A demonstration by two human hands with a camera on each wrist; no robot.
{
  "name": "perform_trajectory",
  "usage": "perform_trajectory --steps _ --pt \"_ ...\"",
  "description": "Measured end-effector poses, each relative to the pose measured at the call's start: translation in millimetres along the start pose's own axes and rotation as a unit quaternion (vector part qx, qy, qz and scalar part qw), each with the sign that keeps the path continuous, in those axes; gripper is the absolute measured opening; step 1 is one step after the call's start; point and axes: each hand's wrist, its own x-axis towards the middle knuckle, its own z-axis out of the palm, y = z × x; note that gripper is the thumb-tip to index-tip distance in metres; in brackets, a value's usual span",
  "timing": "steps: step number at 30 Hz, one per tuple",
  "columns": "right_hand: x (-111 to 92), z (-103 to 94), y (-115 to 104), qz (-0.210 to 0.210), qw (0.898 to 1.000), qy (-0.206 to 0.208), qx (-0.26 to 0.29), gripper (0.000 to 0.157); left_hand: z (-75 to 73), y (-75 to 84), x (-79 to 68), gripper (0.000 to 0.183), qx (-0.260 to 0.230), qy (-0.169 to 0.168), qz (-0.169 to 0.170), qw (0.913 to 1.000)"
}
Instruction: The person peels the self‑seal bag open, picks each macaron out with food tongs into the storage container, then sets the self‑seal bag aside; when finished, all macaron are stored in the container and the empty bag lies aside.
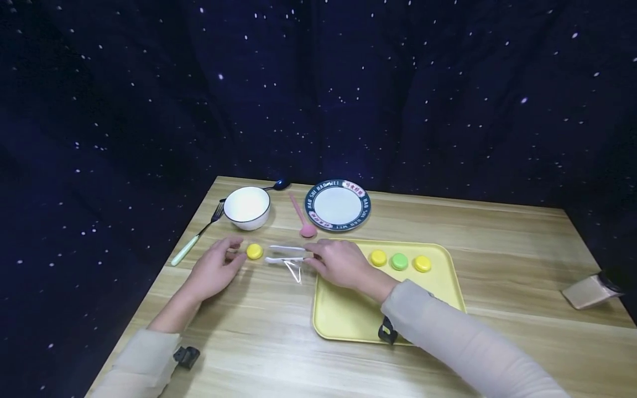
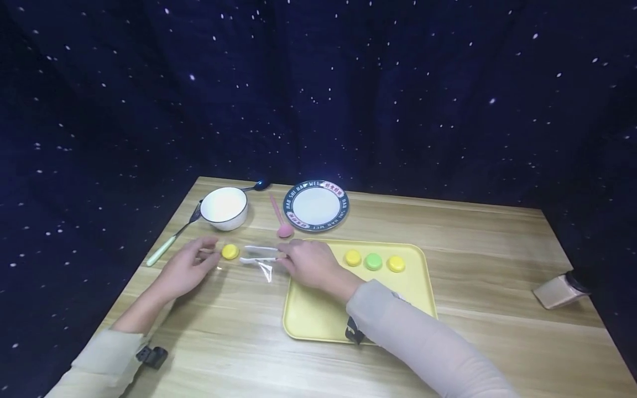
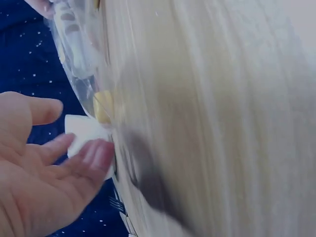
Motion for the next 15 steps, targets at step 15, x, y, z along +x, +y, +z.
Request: perform_trajectory --steps 15 --pt "23 21.6 -2 0.025 0.999 -0.018 0.03 0.018 3.2 -6.8 8.6 0.046 -0.049 -0.078 -0.075 0.9929"
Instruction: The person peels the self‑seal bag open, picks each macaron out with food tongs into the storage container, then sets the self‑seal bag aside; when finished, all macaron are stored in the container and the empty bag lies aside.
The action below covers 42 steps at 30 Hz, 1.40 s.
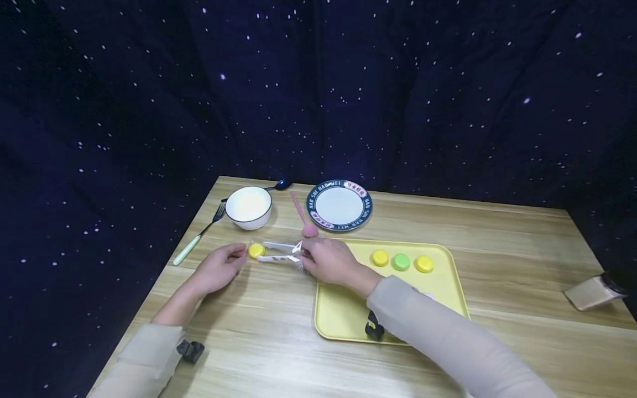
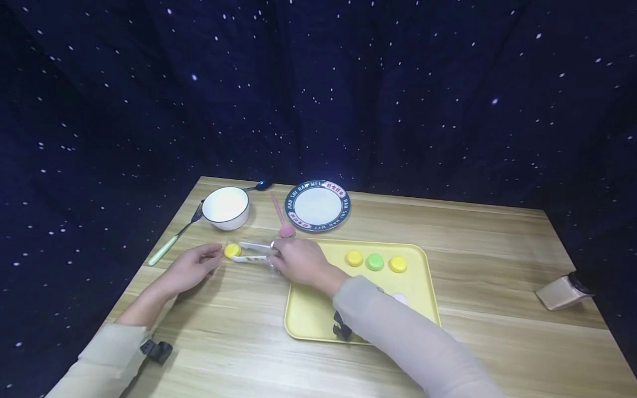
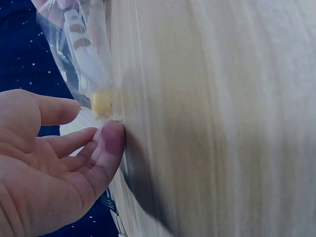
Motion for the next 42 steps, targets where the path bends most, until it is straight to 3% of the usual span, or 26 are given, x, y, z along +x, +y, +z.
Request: perform_trajectory --steps 5,10,18,22,31,36,42 --pt "7 3.0 -3 0.008 1.0 -0.015 0.006 0.028 -0.1 0.2 2.4 0.042 -0.009 -0.005 -0.003 0.9999" --pt "12 5.5 -6 0.003 0.999 -0.032 0.013 0.022 0.0 0.7 2.0 0.039 -0.023 -0.007 -0.016 0.9996" --pt "11 7.6 -11 0.01 0.999 -0.031 -0.008 0.021 -5.8 -4.9 -7.7 0.035 -0.115 -0.018 -0.073 0.9906" --pt "10 9.0 -14 0.012 0.999 -0.025 -0.015 0.022 -7.3 -6.8 -8.9 0.033 -0.136 -0.028 -0.081 0.987" --pt "8 9.8 -18 0.016 0.999 -0.029 -0.024 0.02 -1.3 -12.2 -8.1 0.023 -0.105 -0.006 -0.083 0.991" --pt "4 4.7 -17 0.017 0.999 -0.029 -0.038 0.029 -2.2 -11.2 -9.3 0.02 -0.099 0.002 -0.085 0.9915" --pt "-3 -4.5 -11 0.007 0.999 -0.026 -0.03 0.016 -3.5 -13.8 -8.2 0.021 -0.063 0.013 -0.086 0.9942"
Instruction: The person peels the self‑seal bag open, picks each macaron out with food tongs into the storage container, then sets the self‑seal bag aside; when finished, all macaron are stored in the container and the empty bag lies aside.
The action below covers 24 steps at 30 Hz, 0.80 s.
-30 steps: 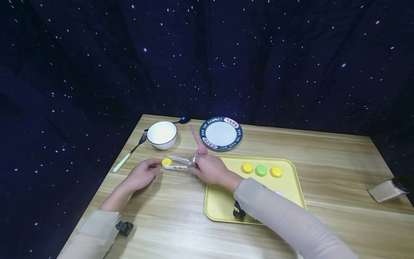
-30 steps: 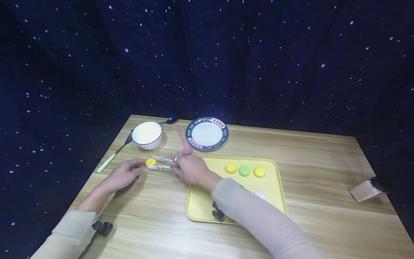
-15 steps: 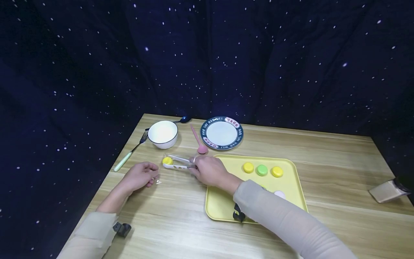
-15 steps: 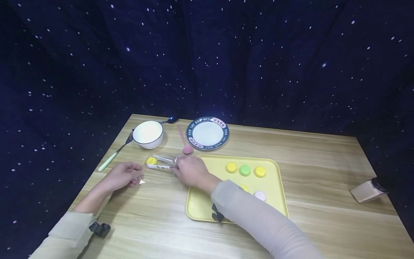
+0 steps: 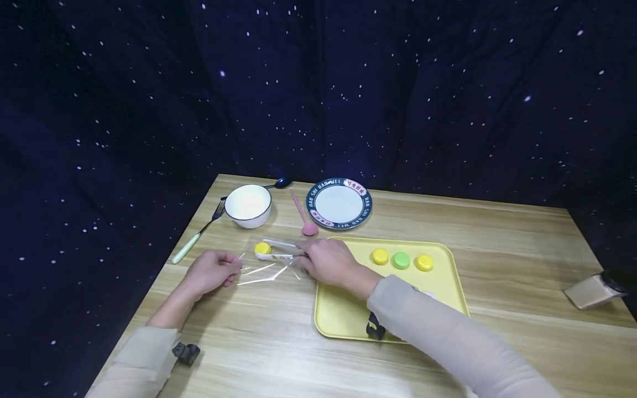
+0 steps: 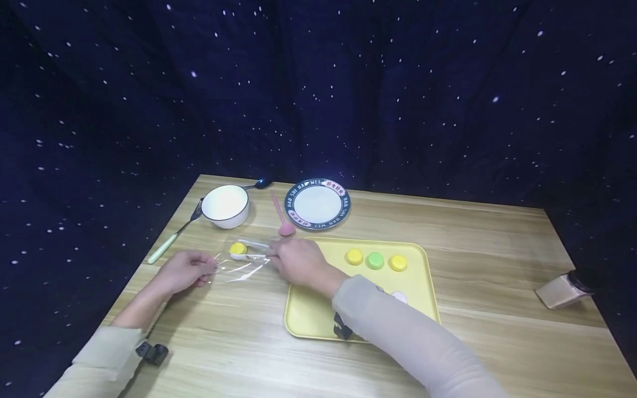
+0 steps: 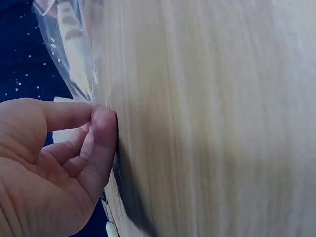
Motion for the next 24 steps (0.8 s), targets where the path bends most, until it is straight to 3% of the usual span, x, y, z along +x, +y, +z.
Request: perform_trajectory --steps 11,18,24 --pt "-42 -37.8 28 -0.036 0.999 0.018 -0.02 0.026 -8.8 -8.3 4.3 0.026 0.004 0.006 0.007 0.9999" --pt "-92 -60.5 64 -0.039 0.998 0.046 -0.015 0.028 -10.3 -8.2 3.6 0.026 0.003 -0.005 0.01 0.9999" --pt "-144 -76.5 91 -0.009 0.999 0.047 -0.01 0.032 -11.7 -9.3 3.1 0.025 -0.014 -0.023 0.019 0.9995"
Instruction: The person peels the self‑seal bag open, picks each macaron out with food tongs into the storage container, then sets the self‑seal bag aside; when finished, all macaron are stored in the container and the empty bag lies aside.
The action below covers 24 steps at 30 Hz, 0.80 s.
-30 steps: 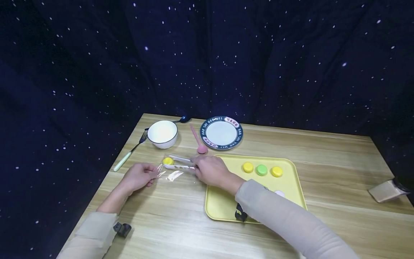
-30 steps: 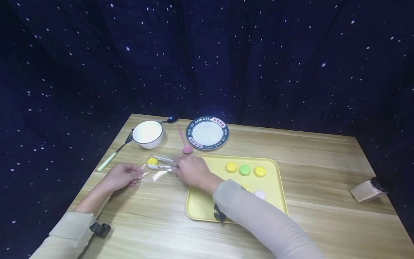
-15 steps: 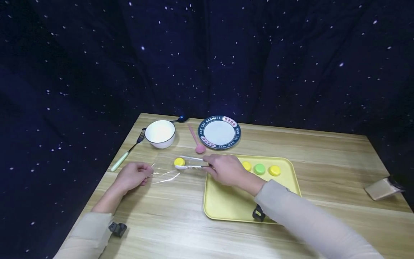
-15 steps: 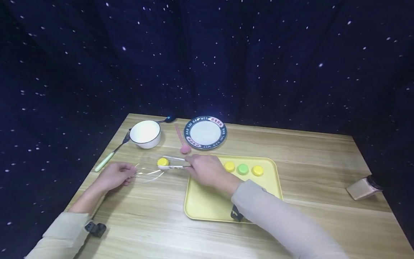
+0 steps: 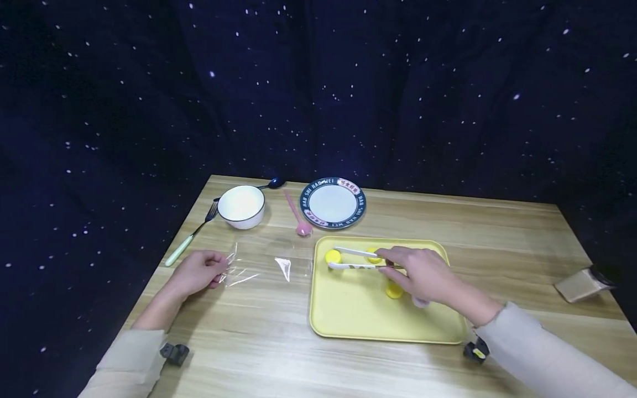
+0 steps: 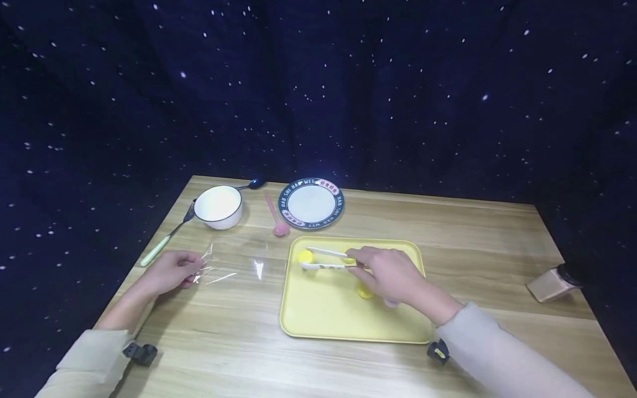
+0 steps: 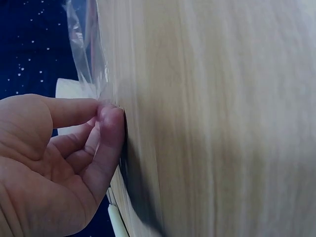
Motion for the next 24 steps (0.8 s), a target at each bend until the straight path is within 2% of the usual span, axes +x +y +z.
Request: perform_trajectory --steps 6,11,19,24 --pt "-43 -11.7 16 0.013 1.0 -0.009 0.021 0.033 -2.8 -4.0 1.5 0.024 -0.004 -0.008 0.014 0.9999" --pt "-67 -14.2 23 0.003 1.0 -0.003 0.009 0.033 -3.1 -3.7 3.1 0.022 -0.001 -0.014 0.018 0.9997" --pt "-75 -10.0 24 0.022 0.999 -0.024 -0.019 0.035 -3.7 -0.3 2.7 0.023 0.01 -0.015 0.018 0.9997" --pt "-76 -12.2 22 0.028 0.999 -0.03 -0.011 0.038 -3.2 -0.2 2.8 0.022 0.014 -0.019 0.014 0.9996"
